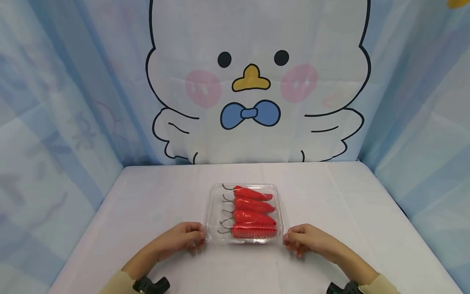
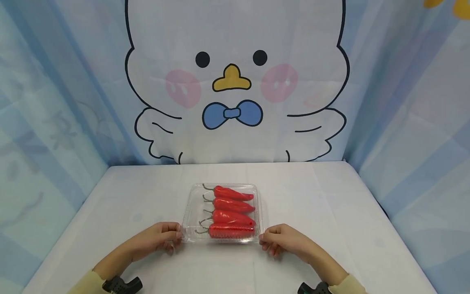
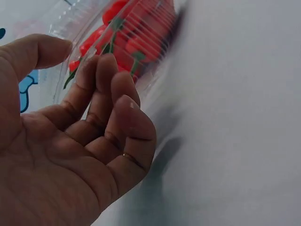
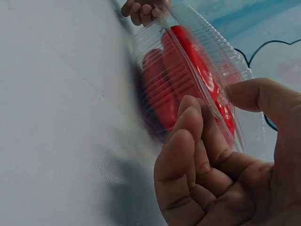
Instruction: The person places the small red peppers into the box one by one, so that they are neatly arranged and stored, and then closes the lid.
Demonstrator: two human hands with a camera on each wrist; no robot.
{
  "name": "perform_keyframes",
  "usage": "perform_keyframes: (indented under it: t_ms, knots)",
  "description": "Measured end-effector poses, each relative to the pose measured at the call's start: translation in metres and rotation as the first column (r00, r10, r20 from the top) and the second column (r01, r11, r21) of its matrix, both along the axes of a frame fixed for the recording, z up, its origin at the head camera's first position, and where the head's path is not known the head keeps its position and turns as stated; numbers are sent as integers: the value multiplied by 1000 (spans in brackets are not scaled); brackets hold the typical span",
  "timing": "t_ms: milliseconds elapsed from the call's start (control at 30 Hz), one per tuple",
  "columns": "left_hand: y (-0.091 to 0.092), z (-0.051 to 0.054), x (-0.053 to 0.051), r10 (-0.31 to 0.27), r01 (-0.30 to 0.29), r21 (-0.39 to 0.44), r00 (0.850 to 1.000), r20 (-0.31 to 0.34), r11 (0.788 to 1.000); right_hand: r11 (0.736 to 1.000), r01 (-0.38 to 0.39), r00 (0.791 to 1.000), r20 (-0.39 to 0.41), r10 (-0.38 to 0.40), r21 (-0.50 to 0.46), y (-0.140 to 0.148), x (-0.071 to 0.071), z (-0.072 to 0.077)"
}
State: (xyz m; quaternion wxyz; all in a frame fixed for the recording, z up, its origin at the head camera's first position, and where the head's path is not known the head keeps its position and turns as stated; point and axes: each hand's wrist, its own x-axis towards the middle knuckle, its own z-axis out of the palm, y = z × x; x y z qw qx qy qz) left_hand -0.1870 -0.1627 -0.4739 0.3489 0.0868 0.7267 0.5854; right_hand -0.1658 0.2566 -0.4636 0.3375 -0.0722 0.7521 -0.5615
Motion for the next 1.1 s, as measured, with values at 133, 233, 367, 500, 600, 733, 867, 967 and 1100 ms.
perform_keyframes:
  t_ms: [133, 233, 367, 500, 600, 733, 867, 967, 1100]
  knots:
    - [2, 0, 4, -14, 13, 26, 999, 40, 1000, 999, -6, 1000, 27, 7, -33, 0, 4, -1]
    - [3, -1, 6, -11, 10, 27, 999, 51, 1000, 999, 4, 1000, 31, -2, -50, -1, 4, -1]
    - [5, -1, 5, 6, -7, 22, 999, 34, 1000, 998, 25, 999, 24, -24, -61, -2, 2, -2]
    - [9, -1, 1, 52, -52, 9, 999, 4, 999, 996, 79, 997, 3, -79, -47, -4, -4, -2]
    - [14, -1, -4, 95, -95, -4, 995, -12, 995, 990, 138, 990, -12, -138, -29, -6, -10, -2]
    - [18, -1, -9, 137, -137, -13, 990, -35, 990, 979, 203, 978, -37, -203, -9, -9, -17, -5]
    - [20, -1, -13, 155, -155, -11, 986, -56, 988, 973, 232, 971, -47, -232, -8, -11, -22, -6]
    - [20, -1, -15, 153, -154, -15, 986, -70, 988, 971, 238, 970, -52, -239, -16, -11, -24, -6]
    - [20, -1, -19, 149, -151, -25, 985, -84, 988, 968, 248, 967, -54, -249, -29, -11, -27, -7]
